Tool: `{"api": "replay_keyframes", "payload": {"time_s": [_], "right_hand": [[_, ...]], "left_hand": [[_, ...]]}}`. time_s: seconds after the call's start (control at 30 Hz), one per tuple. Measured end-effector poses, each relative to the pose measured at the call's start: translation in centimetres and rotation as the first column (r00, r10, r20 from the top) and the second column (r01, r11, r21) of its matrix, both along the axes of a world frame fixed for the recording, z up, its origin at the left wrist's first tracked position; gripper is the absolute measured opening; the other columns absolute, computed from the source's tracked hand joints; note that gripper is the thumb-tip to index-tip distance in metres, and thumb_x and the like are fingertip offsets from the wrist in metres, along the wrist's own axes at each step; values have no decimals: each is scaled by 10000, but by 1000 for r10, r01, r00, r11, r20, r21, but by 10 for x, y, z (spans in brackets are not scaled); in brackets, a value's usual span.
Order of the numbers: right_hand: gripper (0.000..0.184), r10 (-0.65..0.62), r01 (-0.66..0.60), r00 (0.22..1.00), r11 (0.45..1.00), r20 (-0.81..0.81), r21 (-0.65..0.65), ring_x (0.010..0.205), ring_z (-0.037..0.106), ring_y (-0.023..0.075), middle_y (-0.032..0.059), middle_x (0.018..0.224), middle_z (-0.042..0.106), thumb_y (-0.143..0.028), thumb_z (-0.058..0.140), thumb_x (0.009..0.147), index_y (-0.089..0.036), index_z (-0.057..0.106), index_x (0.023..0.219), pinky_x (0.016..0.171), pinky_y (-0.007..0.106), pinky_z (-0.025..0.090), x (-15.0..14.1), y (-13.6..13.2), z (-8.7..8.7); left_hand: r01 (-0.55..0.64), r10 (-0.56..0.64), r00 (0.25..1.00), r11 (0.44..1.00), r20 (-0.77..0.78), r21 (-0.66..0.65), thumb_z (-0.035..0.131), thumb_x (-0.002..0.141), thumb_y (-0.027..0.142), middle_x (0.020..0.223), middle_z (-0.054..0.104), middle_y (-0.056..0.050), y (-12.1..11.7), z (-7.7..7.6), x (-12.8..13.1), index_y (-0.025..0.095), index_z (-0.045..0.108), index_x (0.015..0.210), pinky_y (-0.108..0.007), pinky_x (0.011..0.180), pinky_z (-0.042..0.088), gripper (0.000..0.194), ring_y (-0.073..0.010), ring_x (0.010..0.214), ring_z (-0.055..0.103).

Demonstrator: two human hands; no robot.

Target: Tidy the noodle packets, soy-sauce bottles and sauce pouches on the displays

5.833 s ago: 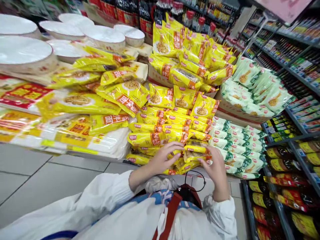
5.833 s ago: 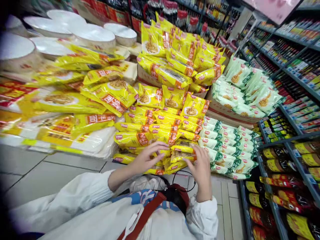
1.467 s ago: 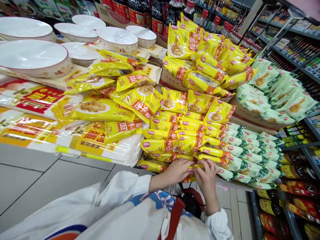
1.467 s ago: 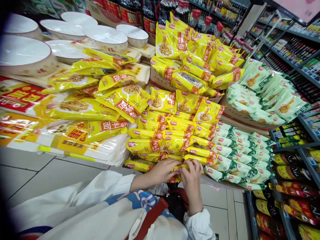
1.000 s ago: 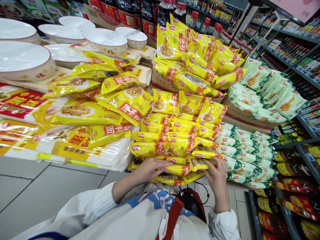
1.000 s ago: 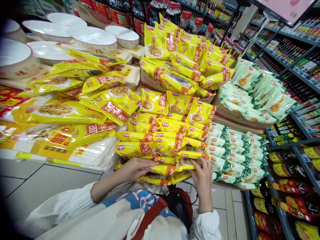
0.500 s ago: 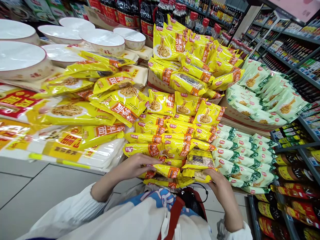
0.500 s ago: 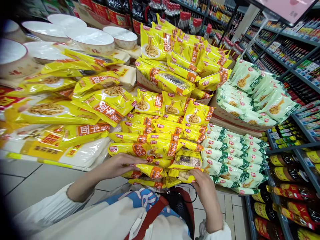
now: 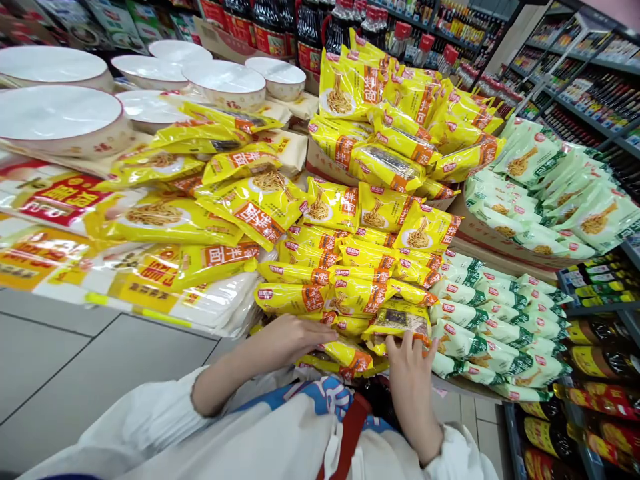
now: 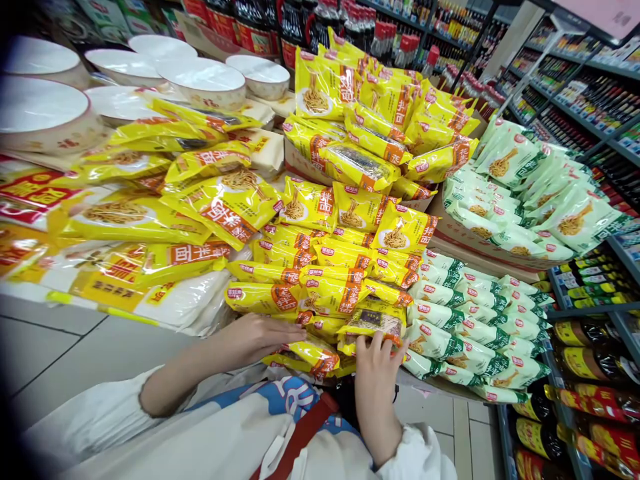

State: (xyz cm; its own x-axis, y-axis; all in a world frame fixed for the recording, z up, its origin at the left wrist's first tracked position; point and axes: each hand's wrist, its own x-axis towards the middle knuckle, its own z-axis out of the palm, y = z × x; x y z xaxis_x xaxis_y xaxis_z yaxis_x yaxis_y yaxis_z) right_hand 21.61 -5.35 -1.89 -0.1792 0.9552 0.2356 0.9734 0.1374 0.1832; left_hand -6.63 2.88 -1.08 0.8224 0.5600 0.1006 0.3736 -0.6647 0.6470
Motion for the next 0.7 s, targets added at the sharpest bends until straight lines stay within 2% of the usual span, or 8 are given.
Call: {"api": "replay_keyframes", "payload": {"time_s": [0.1, 0.2, 0.27, 0.3, 0.37, 0.43, 0.57, 0.7], "right_hand": [[296, -38, 39, 999, 998, -31, 42, 845, 559, 305, 106, 876, 608, -16, 492, 856, -240, 646, 974, 1051, 754, 277, -10, -6, -2], [241, 61, -71, 984, 996, -169, -50, 946, 595, 341, 124, 987, 640, -213, 593, 920, -230, 616, 1159, 1068, 746, 294, 13, -8, 13], [341, 152, -208, 924, 969, -350, -129, 1032, 615, 319, 108, 1099, 656, -355, 601, 961, -253, 552, 1283, 1096, 645, 361, 39, -7, 29], [332, 164, -236, 890, 964, -425, -121, 1063, 618, 299, 98, 1133, 660, -375, 577, 981, -262, 541, 1291, 1085, 576, 409, 51, -7, 36], [278, 148, -191, 867, 981, -477, -44, 1106, 608, 289, 100, 1167, 656, -349, 536, 1002, -256, 559, 1263, 1035, 509, 466, 68, -4, 44], [259, 137, -148, 882, 989, -451, 12, 1133, 592, 307, 119, 1193, 644, -274, 516, 988, -239, 591, 1234, 998, 516, 490, 74, 1, 42], [375, 176, -248, 879, 963, -443, -109, 1177, 575, 292, 110, 1230, 636, -95, 500, 911, -230, 619, 1240, 984, 491, 524, 62, 17, 25], [327, 247, -325, 871, 938, -424, -121, 1108, 633, 284, 94, 1168, 688, -135, 572, 919, -242, 670, 1212, 935, 466, 554, 61, 38, 22]], "left_hand": [[6, -5, 996, 1000, -85, 10, 511, 966, 146, 1250, 738, -49, -5, -9, 20, 273, 680, 1298, -247, 896, 558, 393, -210, 1078, 733], [39, -34, 989, 999, -146, 28, 510, 937, 96, 1269, 729, -61, -7, -14, 28, 252, 663, 1314, -248, 890, 553, 435, -215, 1092, 727], [67, -64, 990, 998, -124, 13, 510, 947, 112, 1293, 716, -56, -4, -13, 26, 259, 653, 1330, -246, 917, 544, 434, -208, 1119, 716], [73, -73, 992, 997, -101, -1, 506, 960, 130, 1303, 710, -50, -2, -13, 23, 267, 650, 1337, -246, 933, 538, 425, -204, 1133, 710], [75, -78, 995, 997, -70, -34, 500, 983, 169, 1317, 701, -37, 2, -12, 18, 285, 648, 1344, -247, 953, 531, 408, -199, 1162, 697], [83, -87, 994, 994, -65, -69, 523, 984, 205, 1305, 707, -27, 4, -12, 16, 299, 657, 1336, -248, 956, 531, 388, -202, 1169, 694], [78, -84, 994, 994, -73, -77, 587, 951, 227, 1260, 734, -44, -3, -12, 23, 292, 692, 1284, -257, 952, 529, 355, -213, 1130, 711], [107, -111, 983, 994, -144, -37, 686, 902, 314, 1252, 736, -74, -8, -2, 28, 255, 690, 1273, -283, 911, 540, 376, -259, 1126, 709]]}}
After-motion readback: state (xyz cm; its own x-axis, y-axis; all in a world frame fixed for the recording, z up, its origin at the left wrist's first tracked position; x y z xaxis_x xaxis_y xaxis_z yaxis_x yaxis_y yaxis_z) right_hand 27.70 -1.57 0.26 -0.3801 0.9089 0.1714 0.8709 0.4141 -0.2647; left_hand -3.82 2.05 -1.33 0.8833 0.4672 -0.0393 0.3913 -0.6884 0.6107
